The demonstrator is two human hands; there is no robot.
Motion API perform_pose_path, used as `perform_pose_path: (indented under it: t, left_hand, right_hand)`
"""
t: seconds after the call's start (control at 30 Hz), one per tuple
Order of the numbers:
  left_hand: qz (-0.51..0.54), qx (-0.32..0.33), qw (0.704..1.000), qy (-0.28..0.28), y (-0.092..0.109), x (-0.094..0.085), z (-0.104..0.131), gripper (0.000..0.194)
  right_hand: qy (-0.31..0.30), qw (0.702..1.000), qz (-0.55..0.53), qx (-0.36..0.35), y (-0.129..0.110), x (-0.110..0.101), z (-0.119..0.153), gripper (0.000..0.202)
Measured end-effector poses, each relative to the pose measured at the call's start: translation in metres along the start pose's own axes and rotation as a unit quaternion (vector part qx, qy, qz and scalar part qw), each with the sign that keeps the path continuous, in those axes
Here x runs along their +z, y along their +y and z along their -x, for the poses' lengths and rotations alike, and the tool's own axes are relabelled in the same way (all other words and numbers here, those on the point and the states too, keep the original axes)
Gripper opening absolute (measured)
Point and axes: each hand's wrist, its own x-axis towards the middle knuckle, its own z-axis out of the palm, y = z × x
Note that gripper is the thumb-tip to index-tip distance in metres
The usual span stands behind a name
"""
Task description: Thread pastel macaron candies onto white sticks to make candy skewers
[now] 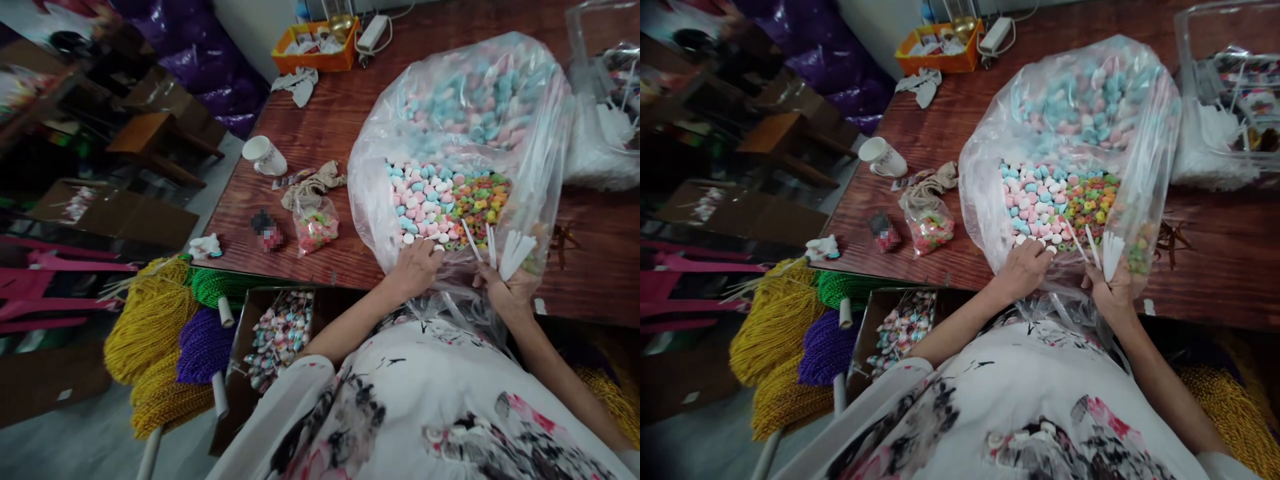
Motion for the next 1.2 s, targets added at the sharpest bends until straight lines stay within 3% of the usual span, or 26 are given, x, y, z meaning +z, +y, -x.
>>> perform_pose_path:
  t: [0.13,0.2,0.23,0.3,0.43,0.5,0.57,0.67,0.77,0.87,1.07,1.2]
  left_hand:
    - [0.117,0.04,0.99,0.067,-0.003,0.02,0.005,0.025]
    - [0.25,0.016,0.96,0.127,-0.005,0.025,0.008,0.023]
    - [0.331,-0.012,0.931,0.155,-0.006,0.025,0.008,0.021]
    - [0.497,-0.087,0.845,0.178,-0.008,0.02,0.007,0.015]
    - [0.732,-0.218,0.635,0.116,-0.009,0.0,0.002,0.027]
    - [0.775,-0.249,0.572,0.102,-0.009,-0.009,0.0,0.033]
    - [0.793,-0.26,0.539,0.112,-0.008,-0.015,-0.003,0.037]
    - [0.816,-0.258,0.502,0.125,-0.006,-0.02,-0.006,0.039]
    - [0.83,-0.249,0.484,0.122,-0.005,-0.023,-0.007,0.032]
    - [0.828,-0.248,0.489,0.118,-0.001,-0.026,-0.006,0.034]
    - [0.803,-0.254,0.524,0.128,0.007,-0.027,-0.007,0.047]
    - [0.812,-0.256,0.502,0.153,0.006,-0.022,-0.009,0.044]
  right_hand:
    - [-0.003,0.999,0.025,-0.031,-0.009,-0.002,0.004,0.023]
    - [-0.008,0.998,0.039,-0.057,-0.009,-0.003,0.004,0.024]
    - [-0.009,0.997,0.038,-0.063,-0.008,-0.004,0.004,0.024]
    - [-0.018,0.999,0.016,-0.046,-0.007,-0.004,0.003,0.024]
    - [-0.066,0.996,-0.049,0.029,-0.011,-0.003,-0.001,0.024]
    - [-0.096,0.993,-0.053,0.044,-0.015,-0.003,-0.003,0.025]
    - [-0.119,0.99,-0.049,0.053,-0.019,-0.003,-0.004,0.026]
    - [-0.137,0.987,-0.044,0.072,-0.023,-0.004,-0.006,0.028]
    - [-0.157,0.981,-0.06,0.101,-0.02,-0.006,-0.006,0.031]
    - [-0.158,0.979,-0.063,0.111,-0.011,-0.008,-0.005,0.032]
    - [-0.16,0.987,0.017,0.032,0.006,-0.011,-0.003,0.027]
    - [-0.173,0.984,0.037,0.003,0.004,-0.011,0.001,0.022]
